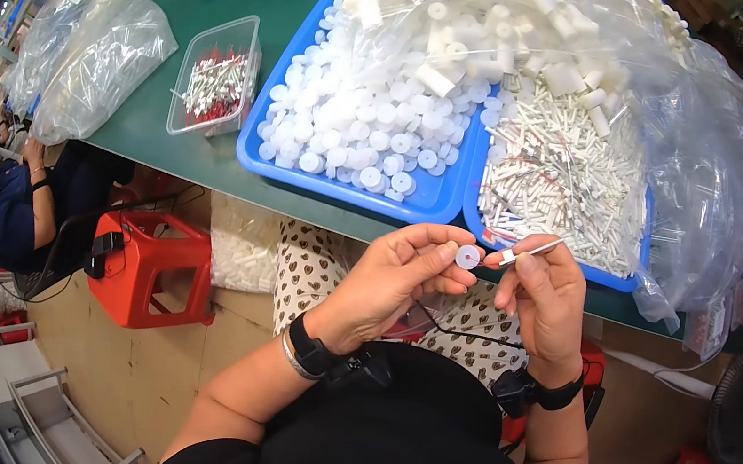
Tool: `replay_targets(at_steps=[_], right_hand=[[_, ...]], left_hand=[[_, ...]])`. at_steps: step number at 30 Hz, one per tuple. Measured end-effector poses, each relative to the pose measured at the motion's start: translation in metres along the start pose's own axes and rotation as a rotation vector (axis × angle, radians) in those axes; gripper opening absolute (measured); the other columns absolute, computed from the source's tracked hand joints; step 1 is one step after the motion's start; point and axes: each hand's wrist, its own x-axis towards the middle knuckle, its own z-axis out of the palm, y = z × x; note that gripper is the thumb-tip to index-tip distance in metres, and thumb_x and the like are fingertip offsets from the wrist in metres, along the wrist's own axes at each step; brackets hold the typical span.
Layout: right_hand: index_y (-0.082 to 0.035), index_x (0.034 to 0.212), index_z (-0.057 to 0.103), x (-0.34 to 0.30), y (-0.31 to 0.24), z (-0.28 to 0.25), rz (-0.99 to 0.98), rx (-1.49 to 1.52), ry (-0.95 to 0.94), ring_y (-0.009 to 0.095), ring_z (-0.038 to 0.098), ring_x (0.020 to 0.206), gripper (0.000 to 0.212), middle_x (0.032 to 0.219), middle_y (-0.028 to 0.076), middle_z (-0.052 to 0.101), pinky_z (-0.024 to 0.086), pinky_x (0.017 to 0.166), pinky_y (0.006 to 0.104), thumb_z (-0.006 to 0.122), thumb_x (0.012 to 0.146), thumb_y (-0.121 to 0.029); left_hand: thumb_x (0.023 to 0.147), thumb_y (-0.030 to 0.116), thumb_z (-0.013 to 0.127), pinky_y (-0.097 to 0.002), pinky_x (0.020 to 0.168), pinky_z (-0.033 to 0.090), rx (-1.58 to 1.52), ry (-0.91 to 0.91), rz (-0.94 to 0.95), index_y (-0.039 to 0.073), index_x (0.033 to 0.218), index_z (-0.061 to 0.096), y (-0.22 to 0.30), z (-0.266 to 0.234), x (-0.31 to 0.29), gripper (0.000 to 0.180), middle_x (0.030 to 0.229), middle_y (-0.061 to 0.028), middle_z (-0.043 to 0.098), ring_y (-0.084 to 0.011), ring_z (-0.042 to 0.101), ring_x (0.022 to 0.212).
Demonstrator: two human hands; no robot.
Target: The person repeatedly picks small white plastic caps and thin white sticks from blue trays and inserts the sticks into the caps. The person handles the items one at a time, placing the assembled units back into the tray. The workspace includes multiple trays of components and plastic bags on a green table.
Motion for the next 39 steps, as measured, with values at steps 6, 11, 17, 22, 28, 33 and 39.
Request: replay_targets(at_steps=[6,11,17,22,28,33,39], right_hand=[[-0.004,0.107,0.054,0.002,0.007,0.003,0.069,0.016,0.004,0.009,0.058,0.059,0.014,0.097,0.017,0.070,0.041,0.051,0.0185,0.055,0.100,-0.016],[-0.004,0.107,0.054,0.002,0.009,0.006,0.023,-0.119,0.108,0.008,0.058,0.061,0.015,0.098,0.016,0.070,0.042,0.053,0.0190,0.055,0.100,-0.017],[-0.002,0.107,0.053,-0.006,0.007,0.016,-0.102,-0.283,0.099,0.008,0.059,0.062,0.011,0.098,0.015,0.070,0.043,0.055,0.0190,0.054,0.100,-0.011],[-0.002,0.106,0.052,-0.011,0.008,0.014,-0.166,-0.365,0.008,0.008,0.059,0.064,0.009,0.098,0.014,0.070,0.043,0.055,0.0190,0.054,0.099,-0.008],[-0.002,0.107,0.052,-0.009,0.006,0.012,-0.123,-0.300,0.068,0.007,0.056,0.059,0.011,0.095,0.016,0.070,0.041,0.053,0.0186,0.052,0.099,-0.010],[-0.002,0.106,0.053,-0.008,0.006,0.011,-0.091,-0.282,0.065,0.007,0.057,0.060,0.010,0.095,0.014,0.070,0.041,0.053,0.0183,0.053,0.100,-0.010],[-0.001,0.106,0.053,-0.009,0.004,0.012,-0.071,-0.313,0.046,0.007,0.057,0.061,0.009,0.094,0.012,0.070,0.042,0.054,0.0188,0.054,0.099,-0.008]], left_hand=[[0.101,0.018,0.055,-0.0260,0.083,0.056,-0.096,0.006,-0.004,-0.002,0.121,0.055,-0.010,-0.004,-0.003,0.028,0.107,-0.0104,0.066,-0.0143,0.067,0.092],[0.101,0.016,0.055,-0.0281,0.083,0.056,-0.127,0.048,0.024,-0.001,0.122,0.055,-0.013,-0.004,-0.004,0.027,0.107,-0.0092,0.067,-0.0174,0.068,0.094],[0.101,0.016,0.054,-0.0290,0.085,0.055,-0.223,0.052,0.007,0.000,0.122,0.054,-0.019,-0.008,-0.003,0.026,0.108,-0.0096,0.066,-0.0171,0.068,0.096],[0.100,0.016,0.055,-0.0292,0.086,0.055,-0.241,0.064,0.011,0.001,0.121,0.054,-0.020,-0.009,-0.003,0.026,0.109,-0.0094,0.066,-0.0168,0.067,0.096],[0.100,0.016,0.056,-0.0289,0.085,0.054,-0.202,0.025,0.016,0.001,0.121,0.055,-0.023,-0.010,-0.005,0.025,0.107,-0.0086,0.066,-0.0170,0.067,0.095],[0.100,0.016,0.056,-0.0288,0.084,0.054,-0.209,0.027,0.013,0.000,0.120,0.056,-0.023,-0.008,-0.006,0.025,0.106,-0.0081,0.066,-0.0162,0.067,0.093],[0.100,0.016,0.057,-0.0288,0.084,0.055,-0.213,0.047,0.016,0.001,0.120,0.055,-0.023,-0.009,-0.004,0.025,0.106,-0.0084,0.066,-0.0156,0.068,0.092]])
